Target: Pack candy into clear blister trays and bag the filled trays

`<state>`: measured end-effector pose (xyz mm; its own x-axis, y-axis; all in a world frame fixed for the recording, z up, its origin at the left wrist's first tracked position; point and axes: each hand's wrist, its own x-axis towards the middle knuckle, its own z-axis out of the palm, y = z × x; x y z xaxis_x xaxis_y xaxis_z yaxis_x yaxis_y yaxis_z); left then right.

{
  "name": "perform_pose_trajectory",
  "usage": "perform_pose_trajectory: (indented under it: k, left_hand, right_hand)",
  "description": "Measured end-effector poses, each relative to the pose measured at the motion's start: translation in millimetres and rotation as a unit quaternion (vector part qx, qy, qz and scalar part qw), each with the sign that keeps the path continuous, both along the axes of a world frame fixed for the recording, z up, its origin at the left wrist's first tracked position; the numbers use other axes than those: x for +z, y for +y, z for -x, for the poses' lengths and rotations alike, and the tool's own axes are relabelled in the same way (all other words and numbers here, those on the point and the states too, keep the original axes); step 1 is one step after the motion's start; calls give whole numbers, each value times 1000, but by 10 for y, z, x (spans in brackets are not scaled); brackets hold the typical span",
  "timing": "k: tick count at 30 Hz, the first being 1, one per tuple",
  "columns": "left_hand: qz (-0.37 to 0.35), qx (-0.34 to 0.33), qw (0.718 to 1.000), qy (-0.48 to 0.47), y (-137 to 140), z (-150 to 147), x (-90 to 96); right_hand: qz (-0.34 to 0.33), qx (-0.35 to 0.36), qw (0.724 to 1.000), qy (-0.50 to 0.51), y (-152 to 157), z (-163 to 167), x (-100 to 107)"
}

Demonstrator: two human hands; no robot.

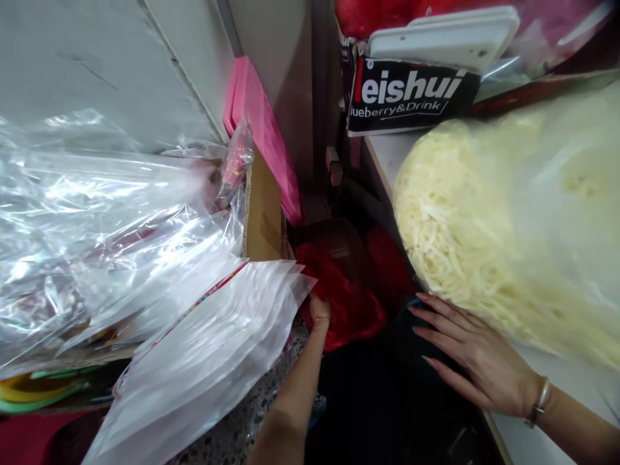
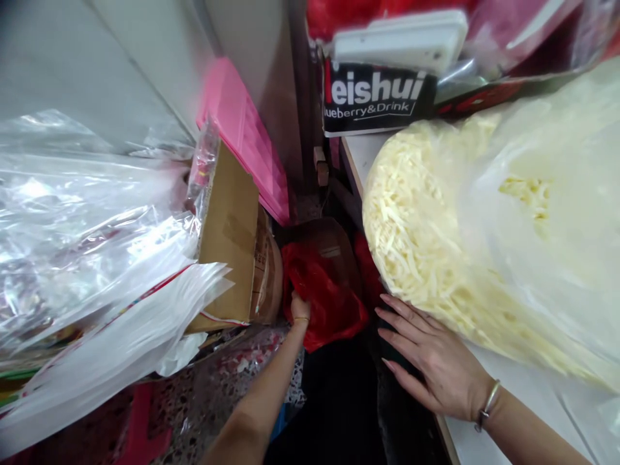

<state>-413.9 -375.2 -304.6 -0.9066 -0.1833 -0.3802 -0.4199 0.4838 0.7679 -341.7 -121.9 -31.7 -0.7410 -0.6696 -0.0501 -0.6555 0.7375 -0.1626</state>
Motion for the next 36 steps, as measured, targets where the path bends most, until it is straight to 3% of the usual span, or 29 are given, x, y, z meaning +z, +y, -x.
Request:
perform_pose_trajectory:
  k: [3, 6, 10, 14, 17, 20, 22, 24, 26, 28, 30, 32, 36]
  left_hand:
    - [25, 49, 998, -3, 186, -280, -9]
    - [37, 39, 998, 40, 259, -493, 34]
    - [54, 8, 994, 93, 173, -456, 200]
    - [9, 11, 981, 192, 66, -177, 543]
    - [-51, 10, 963, 263, 31, -139, 883]
    - [-103, -21, 944, 314, -23, -419, 1243]
    - [-114, -62, 935, 331, -96, -744, 1497]
    - [-126, -125, 927, 331, -193, -1102, 1790]
    - [-161, -217, 913, 305, -297, -1423, 2131]
    - [-227, -322, 884, 252, -386, -1677, 2486]
    - [-318, -389, 844, 185, -444, -1890, 2790]
    - [-416, -390, 812, 125, -467, -2112, 2989]
    - [-552, -325, 767, 37, -475, -2659, 3057]
  right_hand:
    - [3, 1, 1000, -4, 16, -2, -31]
    - [11, -6, 1000, -11, 8, -6, -32]
    - [11, -21, 999, -37, -29, -2, 22]
    - [14, -29, 998, -52, -43, 7, 87]
    - [28, -40, 997, -61, -24, -4, 79]
    - [65, -53, 994, -75, -73, -39, 46]
    - [148, -86, 982, -84, -213, -87, 90]
    - [318, -159, 931, -83, -441, -170, 249]
    - [517, -254, 815, -66, -695, -296, 530]
    - [643, -332, 688, -49, -893, -466, 865]
    - [684, -390, 612, -73, -999, -689, 1144]
    - [690, -436, 564, -120, -1034, -973, 1289]
    - [692, -504, 489, -165, -1054, -1647, 1216]
